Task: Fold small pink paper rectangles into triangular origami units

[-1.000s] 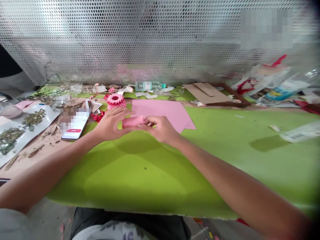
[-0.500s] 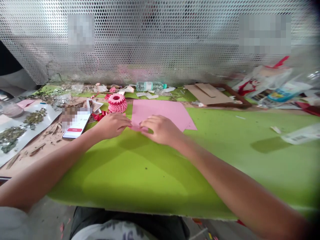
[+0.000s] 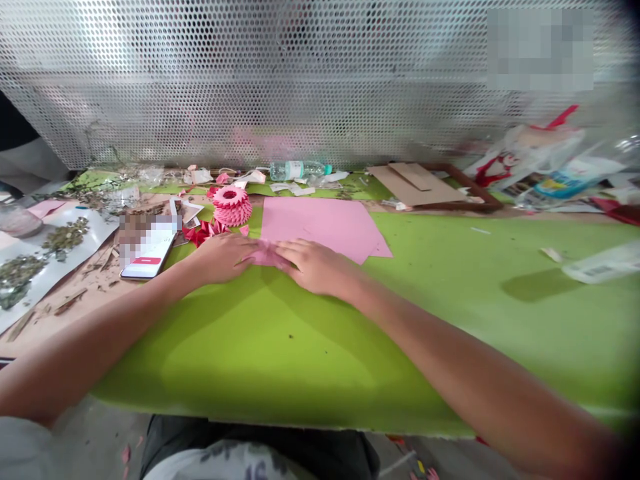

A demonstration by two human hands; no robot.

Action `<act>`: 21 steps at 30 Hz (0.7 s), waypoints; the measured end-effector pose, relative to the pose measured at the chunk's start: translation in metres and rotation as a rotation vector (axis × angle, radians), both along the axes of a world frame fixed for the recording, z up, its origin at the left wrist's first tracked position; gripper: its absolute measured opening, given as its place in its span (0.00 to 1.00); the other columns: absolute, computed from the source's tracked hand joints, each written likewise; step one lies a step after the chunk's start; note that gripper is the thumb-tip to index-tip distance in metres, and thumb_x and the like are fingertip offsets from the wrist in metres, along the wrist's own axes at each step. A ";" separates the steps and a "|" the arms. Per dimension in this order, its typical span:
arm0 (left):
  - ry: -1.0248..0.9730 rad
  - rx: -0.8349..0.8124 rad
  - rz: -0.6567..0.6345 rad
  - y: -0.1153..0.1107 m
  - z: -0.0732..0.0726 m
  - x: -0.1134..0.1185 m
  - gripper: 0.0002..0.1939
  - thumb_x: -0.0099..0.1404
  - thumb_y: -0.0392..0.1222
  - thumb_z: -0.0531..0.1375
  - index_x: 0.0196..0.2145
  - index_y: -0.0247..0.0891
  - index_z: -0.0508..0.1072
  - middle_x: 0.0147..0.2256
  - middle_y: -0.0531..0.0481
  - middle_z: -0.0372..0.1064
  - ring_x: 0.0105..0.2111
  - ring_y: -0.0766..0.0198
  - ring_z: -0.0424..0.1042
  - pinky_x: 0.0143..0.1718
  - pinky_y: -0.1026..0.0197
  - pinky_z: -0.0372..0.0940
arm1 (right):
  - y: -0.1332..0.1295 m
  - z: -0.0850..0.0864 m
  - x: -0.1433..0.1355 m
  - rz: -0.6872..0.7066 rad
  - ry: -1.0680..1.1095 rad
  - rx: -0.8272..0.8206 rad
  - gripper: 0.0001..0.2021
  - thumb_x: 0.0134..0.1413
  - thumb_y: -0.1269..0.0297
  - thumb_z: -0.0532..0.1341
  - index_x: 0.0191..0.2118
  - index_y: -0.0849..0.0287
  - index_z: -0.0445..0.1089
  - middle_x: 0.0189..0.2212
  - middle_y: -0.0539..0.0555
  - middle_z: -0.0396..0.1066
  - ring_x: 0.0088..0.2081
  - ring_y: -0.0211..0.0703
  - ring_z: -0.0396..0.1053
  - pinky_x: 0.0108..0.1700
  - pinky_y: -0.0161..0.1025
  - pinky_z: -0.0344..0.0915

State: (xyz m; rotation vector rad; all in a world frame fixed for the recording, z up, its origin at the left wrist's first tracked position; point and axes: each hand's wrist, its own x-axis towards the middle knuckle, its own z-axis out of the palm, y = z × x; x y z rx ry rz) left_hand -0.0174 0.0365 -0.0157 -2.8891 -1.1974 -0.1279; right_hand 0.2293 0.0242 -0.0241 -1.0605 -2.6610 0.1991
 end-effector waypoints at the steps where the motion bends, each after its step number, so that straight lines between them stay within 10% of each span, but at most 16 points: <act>1: 0.007 -0.009 0.001 0.000 0.000 0.001 0.24 0.74 0.41 0.46 0.63 0.42 0.66 0.62 0.48 0.65 0.61 0.54 0.67 0.63 0.47 0.61 | 0.001 -0.001 0.000 -0.006 0.001 -0.011 0.25 0.70 0.53 0.52 0.66 0.60 0.62 0.63 0.61 0.64 0.63 0.56 0.65 0.65 0.60 0.60; 21: -0.095 -0.050 0.027 -0.002 -0.007 0.005 0.23 0.74 0.39 0.47 0.63 0.39 0.66 0.63 0.45 0.63 0.61 0.54 0.67 0.63 0.50 0.63 | 0.014 -0.009 0.004 -0.005 -0.014 -0.011 0.22 0.69 0.64 0.52 0.66 0.59 0.62 0.65 0.58 0.61 0.65 0.51 0.61 0.68 0.56 0.57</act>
